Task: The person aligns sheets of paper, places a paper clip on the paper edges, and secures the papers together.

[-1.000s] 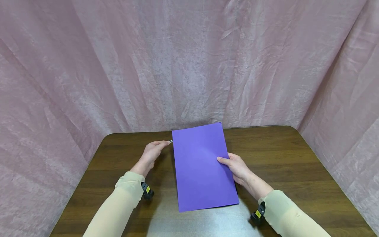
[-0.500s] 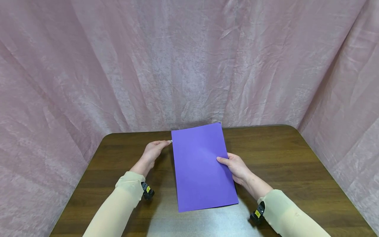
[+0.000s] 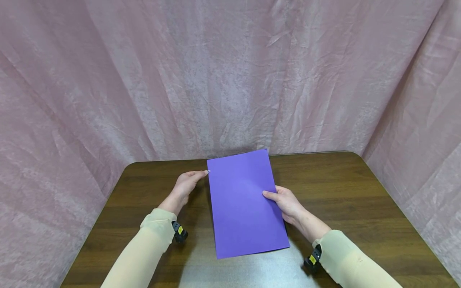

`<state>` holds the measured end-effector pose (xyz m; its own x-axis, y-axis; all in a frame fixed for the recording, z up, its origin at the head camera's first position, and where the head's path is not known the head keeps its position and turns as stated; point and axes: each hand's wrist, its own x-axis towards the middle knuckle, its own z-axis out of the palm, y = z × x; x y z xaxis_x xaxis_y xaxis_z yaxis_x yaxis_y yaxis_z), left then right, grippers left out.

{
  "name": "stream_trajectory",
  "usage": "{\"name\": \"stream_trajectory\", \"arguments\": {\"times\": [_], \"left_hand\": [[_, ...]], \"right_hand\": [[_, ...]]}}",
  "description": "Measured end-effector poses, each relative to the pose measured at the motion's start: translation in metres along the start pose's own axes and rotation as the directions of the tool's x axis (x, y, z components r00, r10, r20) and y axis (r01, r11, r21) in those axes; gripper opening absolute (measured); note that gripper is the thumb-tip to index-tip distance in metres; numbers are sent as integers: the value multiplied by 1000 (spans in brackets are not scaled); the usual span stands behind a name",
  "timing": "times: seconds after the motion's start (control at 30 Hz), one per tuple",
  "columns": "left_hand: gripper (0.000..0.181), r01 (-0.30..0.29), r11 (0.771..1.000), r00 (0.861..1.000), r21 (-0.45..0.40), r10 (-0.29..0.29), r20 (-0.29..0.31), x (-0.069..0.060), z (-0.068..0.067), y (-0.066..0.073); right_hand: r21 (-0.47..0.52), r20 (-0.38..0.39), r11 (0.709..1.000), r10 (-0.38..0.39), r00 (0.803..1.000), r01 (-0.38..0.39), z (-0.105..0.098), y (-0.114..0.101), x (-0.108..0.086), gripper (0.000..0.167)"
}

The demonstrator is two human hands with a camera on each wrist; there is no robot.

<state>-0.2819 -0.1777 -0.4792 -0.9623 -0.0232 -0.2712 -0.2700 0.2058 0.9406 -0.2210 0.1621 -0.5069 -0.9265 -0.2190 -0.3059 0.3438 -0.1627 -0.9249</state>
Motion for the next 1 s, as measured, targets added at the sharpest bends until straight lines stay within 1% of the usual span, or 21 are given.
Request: {"name": "stream_trajectory", "arguments": {"times": [0.13, 0.33, 0.47, 0.67, 0.87, 1.0], "left_hand": [[62, -6, 1000, 1000, -23, 6, 5, 0, 0, 0], [61, -5, 999, 1000, -40, 5, 9, -2, -1, -1], [63, 7, 998, 1000, -68, -6, 12, -2, -2, 0], [64, 27, 992, 1000, -122, -28, -6, -1, -1, -1], [57, 67, 980, 997, -185, -72, -16, -1, 1, -3], [43, 75, 970, 997, -229, -79, -11, -1, 3, -3]], "right_hand": [[-2, 7, 1000, 2, 1000, -2, 1, 0, -1, 22], [-3, 20, 1000, -1, 1000, 1, 1, 0, -1, 23], [1, 25, 1000, -12, 1000, 12, 1, 1, 0, 20], [6, 29, 1000, -20, 999, 20, 3, 2, 0, 15], [13, 29, 1000, -23, 999, 23, 8, 2, -1, 21], [20, 18, 1000, -12, 1000, 11, 10, 2, -1, 21]]}}
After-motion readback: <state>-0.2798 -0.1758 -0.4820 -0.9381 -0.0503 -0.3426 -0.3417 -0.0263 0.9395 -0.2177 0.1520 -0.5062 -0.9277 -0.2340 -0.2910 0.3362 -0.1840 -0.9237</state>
